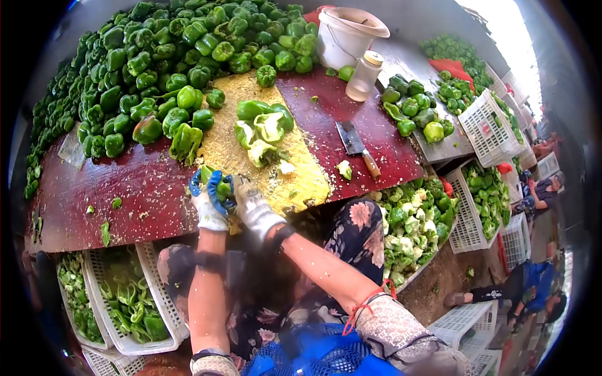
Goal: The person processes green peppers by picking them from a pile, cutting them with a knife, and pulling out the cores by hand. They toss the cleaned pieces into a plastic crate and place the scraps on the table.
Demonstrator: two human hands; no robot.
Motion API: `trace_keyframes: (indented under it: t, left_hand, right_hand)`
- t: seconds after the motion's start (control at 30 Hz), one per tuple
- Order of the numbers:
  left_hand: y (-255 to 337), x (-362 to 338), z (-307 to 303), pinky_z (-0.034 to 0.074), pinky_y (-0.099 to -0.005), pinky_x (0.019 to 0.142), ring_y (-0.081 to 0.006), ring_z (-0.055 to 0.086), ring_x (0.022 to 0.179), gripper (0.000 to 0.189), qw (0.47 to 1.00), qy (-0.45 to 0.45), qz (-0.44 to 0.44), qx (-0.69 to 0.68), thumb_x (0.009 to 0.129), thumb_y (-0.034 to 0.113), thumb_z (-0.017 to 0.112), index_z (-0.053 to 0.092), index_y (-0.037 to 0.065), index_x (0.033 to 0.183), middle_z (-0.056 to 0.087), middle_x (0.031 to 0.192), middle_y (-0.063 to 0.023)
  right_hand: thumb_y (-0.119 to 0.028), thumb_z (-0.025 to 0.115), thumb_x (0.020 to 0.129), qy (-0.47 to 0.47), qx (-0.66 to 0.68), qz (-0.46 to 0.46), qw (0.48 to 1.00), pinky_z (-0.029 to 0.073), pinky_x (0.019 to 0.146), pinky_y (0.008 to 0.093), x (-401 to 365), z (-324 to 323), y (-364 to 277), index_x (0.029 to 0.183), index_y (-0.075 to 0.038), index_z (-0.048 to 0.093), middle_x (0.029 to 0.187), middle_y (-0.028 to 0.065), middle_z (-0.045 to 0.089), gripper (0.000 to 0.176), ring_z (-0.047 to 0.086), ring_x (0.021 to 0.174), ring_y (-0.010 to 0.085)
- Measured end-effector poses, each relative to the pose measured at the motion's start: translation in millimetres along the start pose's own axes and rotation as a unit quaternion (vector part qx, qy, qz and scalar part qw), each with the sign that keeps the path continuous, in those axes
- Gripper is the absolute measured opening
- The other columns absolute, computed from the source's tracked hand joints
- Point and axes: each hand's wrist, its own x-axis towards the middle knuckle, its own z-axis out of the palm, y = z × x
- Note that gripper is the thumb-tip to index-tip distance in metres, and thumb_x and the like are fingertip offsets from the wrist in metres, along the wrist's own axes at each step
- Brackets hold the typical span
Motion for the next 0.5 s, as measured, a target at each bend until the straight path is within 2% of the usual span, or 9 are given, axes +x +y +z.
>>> trace_keyframes:
  t: [0.03, 0.1, 0.13, 0.17, 0.23, 0.3, 0.37, 0.47, 0.5]
  left_hand:
    - [1, 1, -2, 0.057, -0.0322, 0.065, -0.0202, 0.066, 0.076, 0.027, 1.000, -0.002, -0.017, 0.016, 0.084, 0.005, 0.073, 0.061, 0.010, 0.107, 0.064, 0.092, -0.0039]
    - [-9, 2, -6, 0.056, -0.0316, 0.067, -0.0189, 0.065, 0.079, 0.026, 1.000, -0.006, -0.016, 0.007, 0.085, 0.007, 0.073, 0.061, 0.012, 0.107, 0.063, 0.092, -0.0026]
    - [-12, -3, -10, 0.055, -0.0319, 0.069, -0.0183, 0.065, 0.081, 0.026, 1.000, -0.010, 0.001, -0.012, 0.085, 0.008, 0.073, 0.061, 0.013, 0.107, 0.063, 0.092, -0.0018]
    - [-12, -5, -19, 0.055, -0.0322, 0.071, -0.0176, 0.064, 0.083, 0.026, 0.999, -0.011, 0.021, -0.027, 0.084, 0.008, 0.073, 0.061, 0.013, 0.107, 0.063, 0.091, -0.0009]
    - [-10, 10, -35, 0.056, -0.0355, 0.078, -0.0207, 0.066, 0.088, 0.026, 0.993, -0.087, -0.033, -0.068, 0.087, 0.014, 0.070, 0.061, 0.014, 0.112, 0.065, 0.096, -0.0023]
    - [-4, 19, -39, 0.057, -0.0390, 0.084, -0.0232, 0.068, 0.095, 0.024, 0.978, -0.126, -0.095, -0.134, 0.089, 0.019, 0.067, 0.062, 0.014, 0.112, 0.068, 0.104, -0.0045]
    - [4, 10, -34, 0.057, -0.0420, 0.089, -0.0230, 0.068, 0.100, 0.026, 0.977, -0.128, -0.086, -0.149, 0.089, 0.023, 0.067, 0.065, 0.014, 0.114, 0.068, 0.110, -0.0043]
    - [4, -1, -22, 0.056, -0.0403, 0.090, -0.0193, 0.065, 0.104, 0.027, 0.979, -0.112, -0.074, -0.153, 0.089, 0.023, 0.068, 0.066, 0.016, 0.114, 0.067, 0.112, -0.0017]
    - [-2, 2, -21, 0.056, -0.0394, 0.089, -0.0187, 0.064, 0.104, 0.028, 0.982, -0.108, -0.057, -0.145, 0.088, 0.023, 0.068, 0.065, 0.017, 0.115, 0.065, 0.109, -0.0005]
  right_hand:
    - [0.000, 0.050, 0.087, 0.097, -0.044, -0.081, 0.991, 0.051, 0.087, 0.0462, 2, 4, 5, 0.133, 0.002, 0.047, 0.115, 0.0258, 0.060, 0.046, 0.060, 0.103, 0.0405]
    - [-0.003, 0.050, 0.092, 0.067, 0.063, -0.012, 0.996, 0.053, 0.079, 0.0422, 14, -12, 6, 0.123, 0.001, 0.053, 0.106, 0.0221, 0.064, 0.032, 0.064, 0.092, 0.0336]
    - [-0.011, 0.042, 0.099, 0.085, 0.352, 0.129, 0.923, 0.053, 0.075, 0.0381, 25, -28, 5, 0.120, 0.001, 0.056, 0.096, 0.0176, 0.064, 0.028, 0.063, 0.082, 0.0284]
    - [-0.019, 0.035, 0.106, 0.087, 0.605, 0.258, 0.748, 0.054, 0.071, 0.0340, 33, -44, 6, 0.117, 0.001, 0.058, 0.087, 0.0132, 0.065, 0.033, 0.061, 0.071, 0.0233]
    - [-0.024, 0.036, 0.107, 0.022, 0.375, 0.205, 0.904, 0.054, 0.075, 0.0368, 38, -59, 44, 0.140, -0.003, 0.046, 0.105, 0.0128, 0.064, 0.040, 0.061, 0.084, 0.0200]
    - [-0.014, 0.056, 0.096, 0.002, 0.242, 0.201, 0.949, 0.055, 0.091, 0.0383, 34, -112, 43, 0.142, -0.003, 0.042, 0.118, 0.0170, 0.061, 0.050, 0.061, 0.107, 0.0276]
    - [-0.014, 0.060, 0.094, -0.109, -0.205, 0.175, 0.957, 0.055, 0.093, 0.0357, 37, -153, 56, 0.147, -0.006, 0.038, 0.135, 0.0216, 0.052, 0.058, 0.058, 0.114, 0.0302]
    - [-0.024, 0.065, 0.091, -0.010, -0.258, 0.090, 0.962, 0.048, 0.104, 0.0413, 19, -151, 65, 0.145, -0.013, 0.042, 0.145, 0.0175, 0.045, 0.060, 0.050, 0.128, 0.0319]
    - [-0.019, 0.057, 0.097, -0.053, -0.184, 0.093, 0.977, 0.045, 0.109, 0.0395, 12, -162, 21, 0.148, -0.013, 0.038, 0.154, 0.0132, 0.038, 0.055, 0.045, 0.134, 0.0313]
